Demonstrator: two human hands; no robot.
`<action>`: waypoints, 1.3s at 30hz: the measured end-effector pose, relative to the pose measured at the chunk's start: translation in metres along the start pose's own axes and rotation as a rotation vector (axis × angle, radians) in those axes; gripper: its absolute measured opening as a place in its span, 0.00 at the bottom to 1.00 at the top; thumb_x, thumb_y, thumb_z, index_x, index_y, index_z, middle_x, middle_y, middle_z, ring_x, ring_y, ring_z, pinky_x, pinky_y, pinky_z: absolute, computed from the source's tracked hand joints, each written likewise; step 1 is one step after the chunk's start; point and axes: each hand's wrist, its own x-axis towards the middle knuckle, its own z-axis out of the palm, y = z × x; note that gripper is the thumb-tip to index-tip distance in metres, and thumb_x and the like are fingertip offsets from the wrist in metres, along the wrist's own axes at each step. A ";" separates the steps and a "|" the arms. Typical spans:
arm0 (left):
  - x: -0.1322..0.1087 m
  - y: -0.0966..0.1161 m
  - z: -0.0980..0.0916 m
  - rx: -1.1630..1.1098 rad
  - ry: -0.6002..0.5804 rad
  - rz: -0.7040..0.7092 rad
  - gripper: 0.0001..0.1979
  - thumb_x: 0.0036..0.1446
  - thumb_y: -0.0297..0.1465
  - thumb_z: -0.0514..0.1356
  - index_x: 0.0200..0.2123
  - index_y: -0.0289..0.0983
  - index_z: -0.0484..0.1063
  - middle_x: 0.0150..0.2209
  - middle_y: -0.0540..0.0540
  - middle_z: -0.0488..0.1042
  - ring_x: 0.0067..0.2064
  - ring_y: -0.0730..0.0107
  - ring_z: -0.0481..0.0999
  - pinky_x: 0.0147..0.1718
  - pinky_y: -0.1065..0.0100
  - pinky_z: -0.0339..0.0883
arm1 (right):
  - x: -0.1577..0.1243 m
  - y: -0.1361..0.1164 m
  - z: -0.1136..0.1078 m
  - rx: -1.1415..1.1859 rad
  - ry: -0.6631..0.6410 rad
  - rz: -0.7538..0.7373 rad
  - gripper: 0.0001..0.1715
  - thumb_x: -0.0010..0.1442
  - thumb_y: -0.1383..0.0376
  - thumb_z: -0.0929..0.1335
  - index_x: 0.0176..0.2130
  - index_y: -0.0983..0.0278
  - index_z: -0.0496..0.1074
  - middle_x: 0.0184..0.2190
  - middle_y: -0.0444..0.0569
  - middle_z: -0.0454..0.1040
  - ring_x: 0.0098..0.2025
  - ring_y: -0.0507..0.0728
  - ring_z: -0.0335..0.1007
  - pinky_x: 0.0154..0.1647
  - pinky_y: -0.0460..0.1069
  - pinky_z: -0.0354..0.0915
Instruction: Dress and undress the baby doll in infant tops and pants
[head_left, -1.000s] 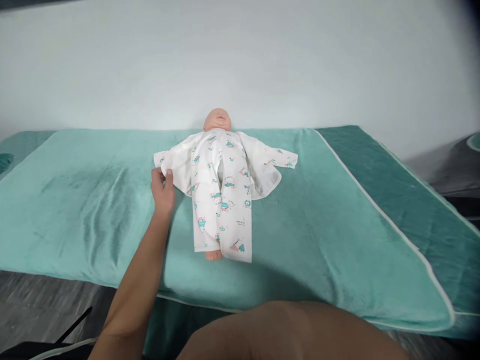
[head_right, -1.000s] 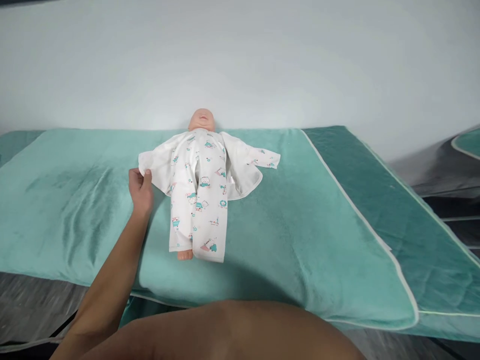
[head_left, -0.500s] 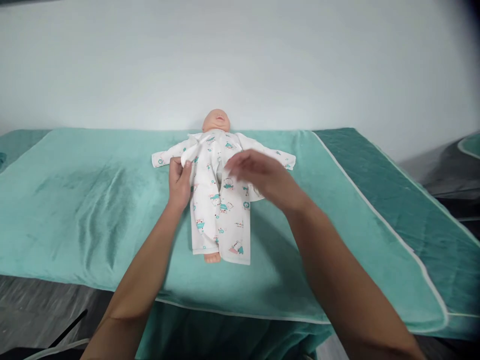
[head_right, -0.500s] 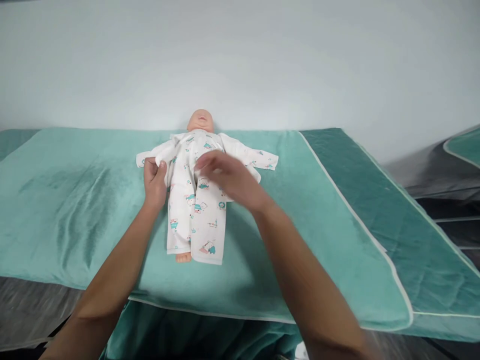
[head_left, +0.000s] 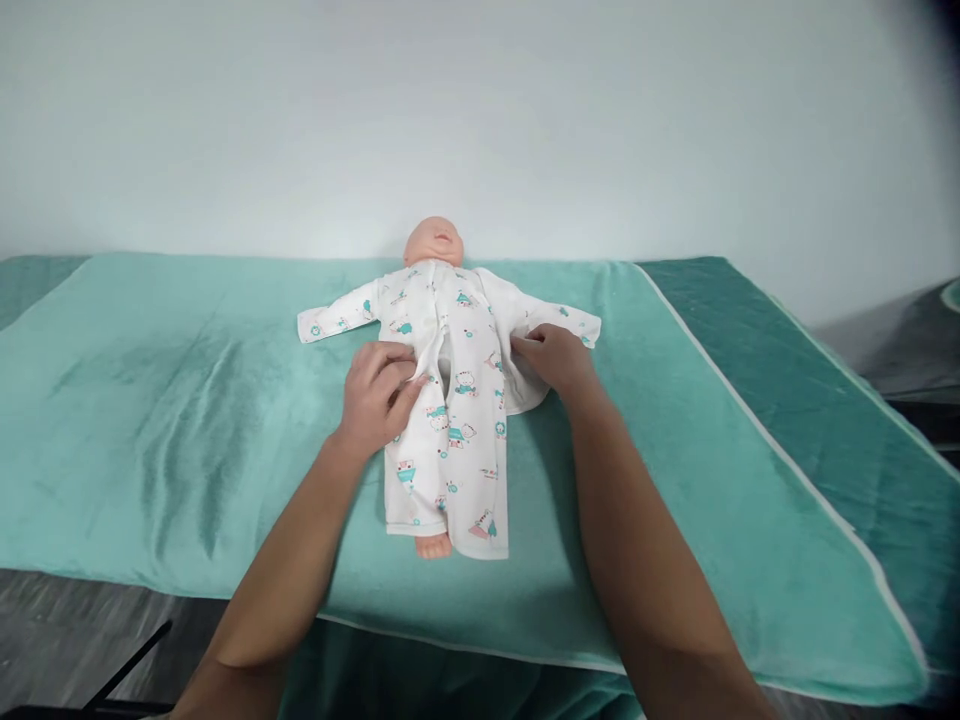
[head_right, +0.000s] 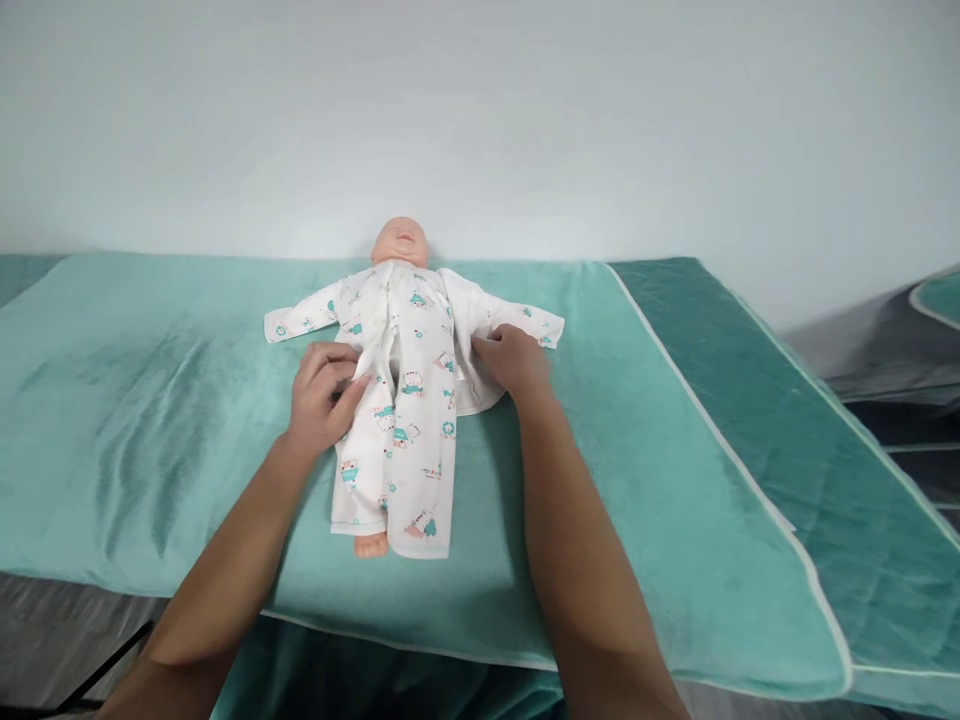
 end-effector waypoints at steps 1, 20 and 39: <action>0.000 0.000 0.000 -0.012 -0.004 0.005 0.05 0.67 0.33 0.59 0.36 0.42 0.68 0.39 0.43 0.78 0.40 0.62 0.75 0.39 0.57 0.70 | 0.001 -0.004 -0.002 0.121 -0.007 -0.033 0.15 0.57 0.53 0.70 0.29 0.61 0.69 0.29 0.51 0.75 0.35 0.61 0.71 0.37 0.54 0.65; -0.005 -0.003 0.004 -0.486 0.245 -0.580 0.12 0.68 0.37 0.59 0.34 0.40 0.78 0.27 0.50 0.73 0.29 0.73 0.71 0.30 0.69 0.64 | -0.022 -0.100 -0.012 0.773 -0.123 -0.437 0.07 0.62 0.60 0.69 0.39 0.60 0.73 0.39 0.48 0.78 0.42 0.56 0.76 0.47 0.54 0.73; 0.002 -0.040 0.008 -0.269 -0.075 -0.912 0.22 0.67 0.44 0.55 0.24 0.39 0.57 0.24 0.53 0.58 0.30 0.72 0.57 0.31 0.67 0.51 | -0.010 -0.106 0.030 0.428 0.058 -0.501 0.18 0.62 0.57 0.67 0.50 0.60 0.72 0.54 0.55 0.77 0.58 0.64 0.71 0.63 0.64 0.64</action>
